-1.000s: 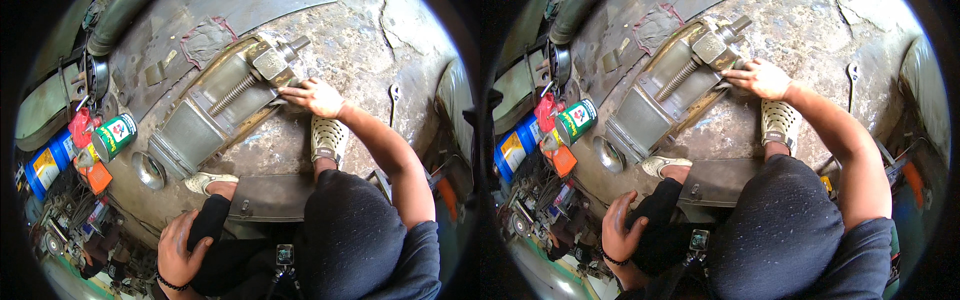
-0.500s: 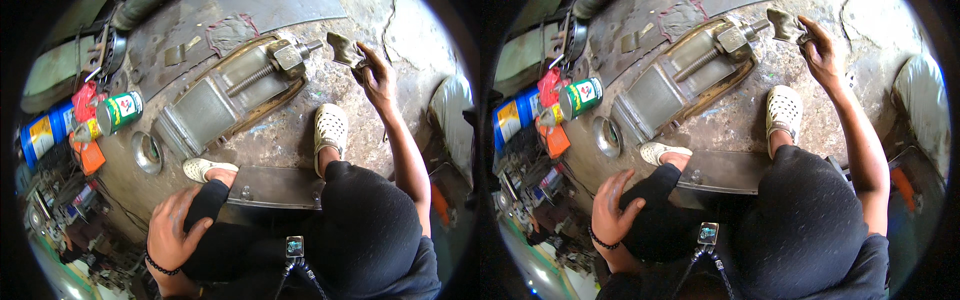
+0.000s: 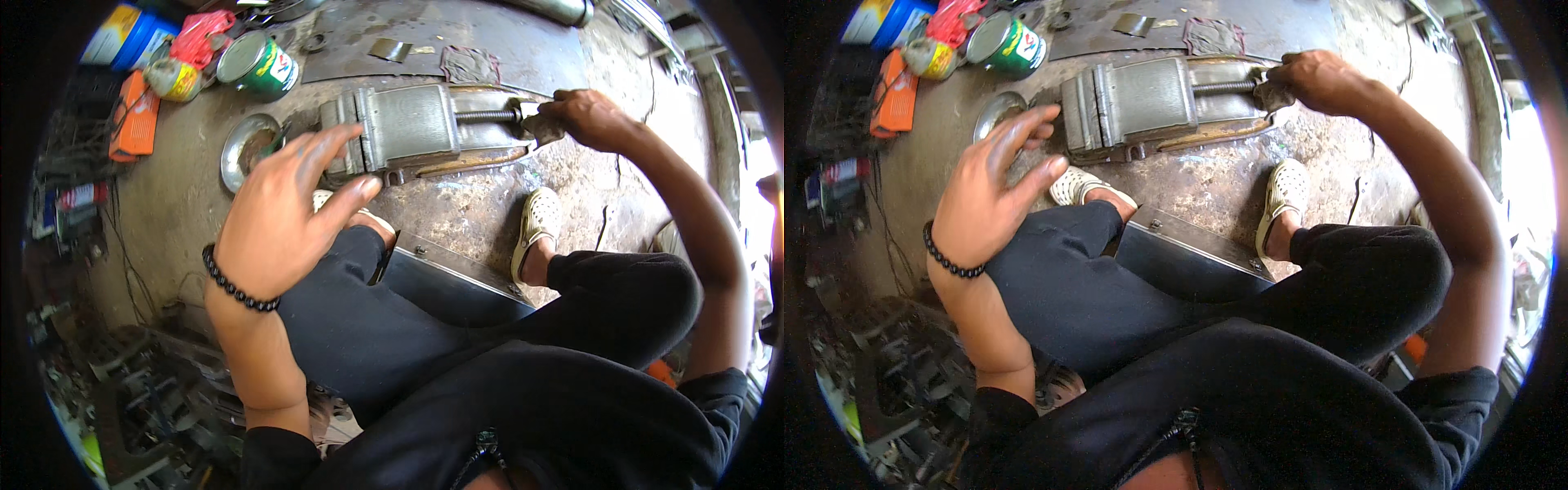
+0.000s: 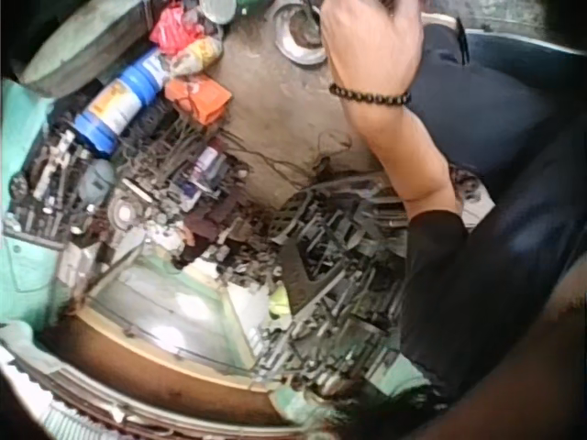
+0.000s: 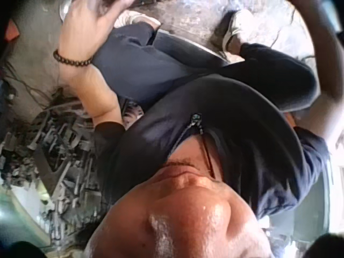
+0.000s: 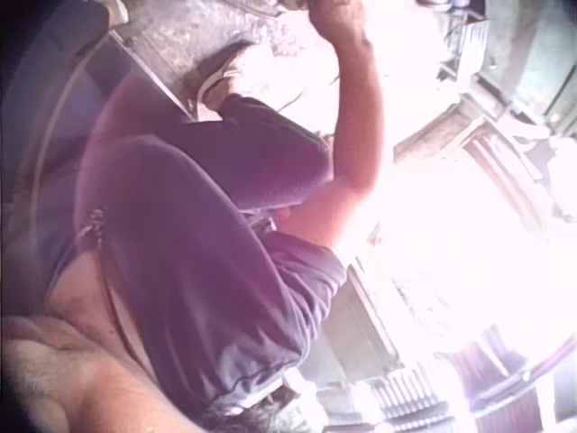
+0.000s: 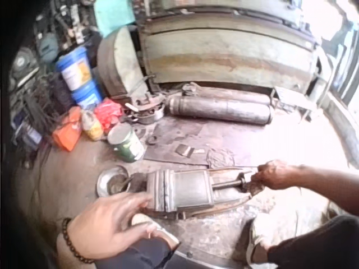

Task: The person scrubs a metal part clamped in a bench vise with a small abrasive block, then wipes the part and the vise jaws with a rag. The person repeats scrubbing and wiping on different sections of the metal part.

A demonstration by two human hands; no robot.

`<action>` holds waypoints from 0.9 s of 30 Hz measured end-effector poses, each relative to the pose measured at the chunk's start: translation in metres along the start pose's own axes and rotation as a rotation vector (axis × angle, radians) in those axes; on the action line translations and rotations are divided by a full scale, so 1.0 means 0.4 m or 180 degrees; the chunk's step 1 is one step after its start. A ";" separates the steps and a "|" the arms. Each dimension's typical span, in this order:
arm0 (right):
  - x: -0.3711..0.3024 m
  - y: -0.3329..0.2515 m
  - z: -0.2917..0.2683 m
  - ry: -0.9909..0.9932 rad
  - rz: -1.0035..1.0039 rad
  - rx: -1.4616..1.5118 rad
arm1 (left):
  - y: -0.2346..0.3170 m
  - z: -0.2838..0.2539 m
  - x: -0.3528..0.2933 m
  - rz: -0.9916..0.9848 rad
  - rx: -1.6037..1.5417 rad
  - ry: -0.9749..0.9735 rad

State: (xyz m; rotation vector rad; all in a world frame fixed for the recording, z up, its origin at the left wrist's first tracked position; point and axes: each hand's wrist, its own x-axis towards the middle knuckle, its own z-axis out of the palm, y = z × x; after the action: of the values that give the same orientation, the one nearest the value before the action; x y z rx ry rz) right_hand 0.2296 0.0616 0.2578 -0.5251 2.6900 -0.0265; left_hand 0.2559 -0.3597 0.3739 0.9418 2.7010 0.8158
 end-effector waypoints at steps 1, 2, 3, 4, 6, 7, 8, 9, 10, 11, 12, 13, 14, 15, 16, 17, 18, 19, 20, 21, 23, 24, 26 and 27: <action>0.028 -0.035 0.015 -0.0131 -0.0003 -0.0279 | -0.014 -0.009 -0.019 0.0001 0.0004 0.0118; 0.053 -0.073 0.041 -0.0255 0.0021 -0.0273 | -0.028 -0.018 -0.036 -0.0009 0.0224 0.0185; 0.073 -0.111 0.076 -0.0356 0.0047 -0.0289 | -0.041 -0.023 -0.052 -0.0023 0.0197 0.0268; 0.087 -0.158 0.126 -0.0272 0.0154 -0.0089 | -0.053 -0.026 -0.064 -0.0041 0.0172 0.0340; 0.116 -0.245 0.231 -0.0170 0.0154 0.0056 | -0.067 -0.026 -0.082 0.0156 0.0164 0.0610; 0.125 -0.286 0.285 -0.0271 0.0186 -0.0069 | -0.070 -0.024 -0.086 0.0114 0.0121 0.0666; 0.124 -0.327 0.338 -0.0182 0.0280 0.0272 | -0.072 -0.021 -0.088 0.0154 0.0123 0.0737; 0.121 -0.368 0.387 -0.0138 0.0454 0.0552 | -0.071 -0.018 -0.087 0.0209 0.0128 0.0773; 0.116 -0.403 0.429 0.0080 0.0524 0.1055 | -0.070 -0.018 -0.085 0.0237 0.0176 0.0711; 0.104 -0.436 0.464 0.0256 0.0683 0.1549 | -0.068 -0.017 -0.080 0.0138 0.0155 0.0504; 0.099 -0.460 0.491 0.0112 0.1105 0.2125 | -0.067 -0.020 -0.076 0.0189 0.0177 0.0406; 0.077 -0.470 0.510 -0.0372 0.1920 0.3214 | -0.066 -0.021 -0.072 0.0231 0.0256 0.0393; 0.066 -0.498 0.536 0.0003 0.2228 0.2966 | -0.066 -0.022 -0.071 0.0241 0.0255 0.0386; 0.054 -0.516 0.557 0.0406 0.2382 0.2747 | -0.065 -0.024 -0.068 0.0208 0.0202 0.0468; 0.035 -0.514 0.572 0.0418 0.2314 0.3089 | -0.065 -0.024 -0.066 0.0162 0.0146 0.0539; 0.021 -0.512 0.589 0.0192 0.2461 0.3376 | -0.064 -0.025 -0.065 0.0081 0.0124 0.0589; 0.003 -0.502 0.604 0.0255 0.2501 0.3608 | -0.062 -0.024 -0.064 -0.0099 0.0094 0.0527; -0.018 -0.485 0.617 0.0345 0.2420 0.3959 | -0.060 -0.023 -0.063 -0.0109 -0.0005 0.0504; -0.024 -0.473 0.632 0.0379 0.2496 0.4099 | -0.057 -0.021 -0.063 -0.0110 -0.0075 0.0539; -0.035 -0.454 0.643 0.0477 0.2537 0.4343 | -0.054 -0.016 -0.063 -0.0121 -0.0145 0.0535; -0.051 -0.434 0.670 0.0818 0.2614 0.4693 | -0.050 -0.009 -0.067 -0.0196 -0.0211 0.0487; -0.055 -0.429 0.682 0.0916 0.2639 0.4770 | -0.051 -0.006 -0.072 -0.0196 -0.0216 0.0515; -0.060 -0.426 0.705 0.0951 0.2737 0.4831 | -0.056 0.003 -0.083 -0.0317 -0.0204 0.0559; -0.060 -0.428 0.717 0.0851 0.2837 0.4791 | -0.059 0.008 -0.091 -0.0456 -0.0272 0.0602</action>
State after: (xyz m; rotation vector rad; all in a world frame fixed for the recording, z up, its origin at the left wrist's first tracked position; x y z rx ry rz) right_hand 0.4219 -0.0725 0.0189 1.1205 2.0200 -1.6847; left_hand 0.2730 -0.3962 0.3575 0.6750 2.8246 1.0279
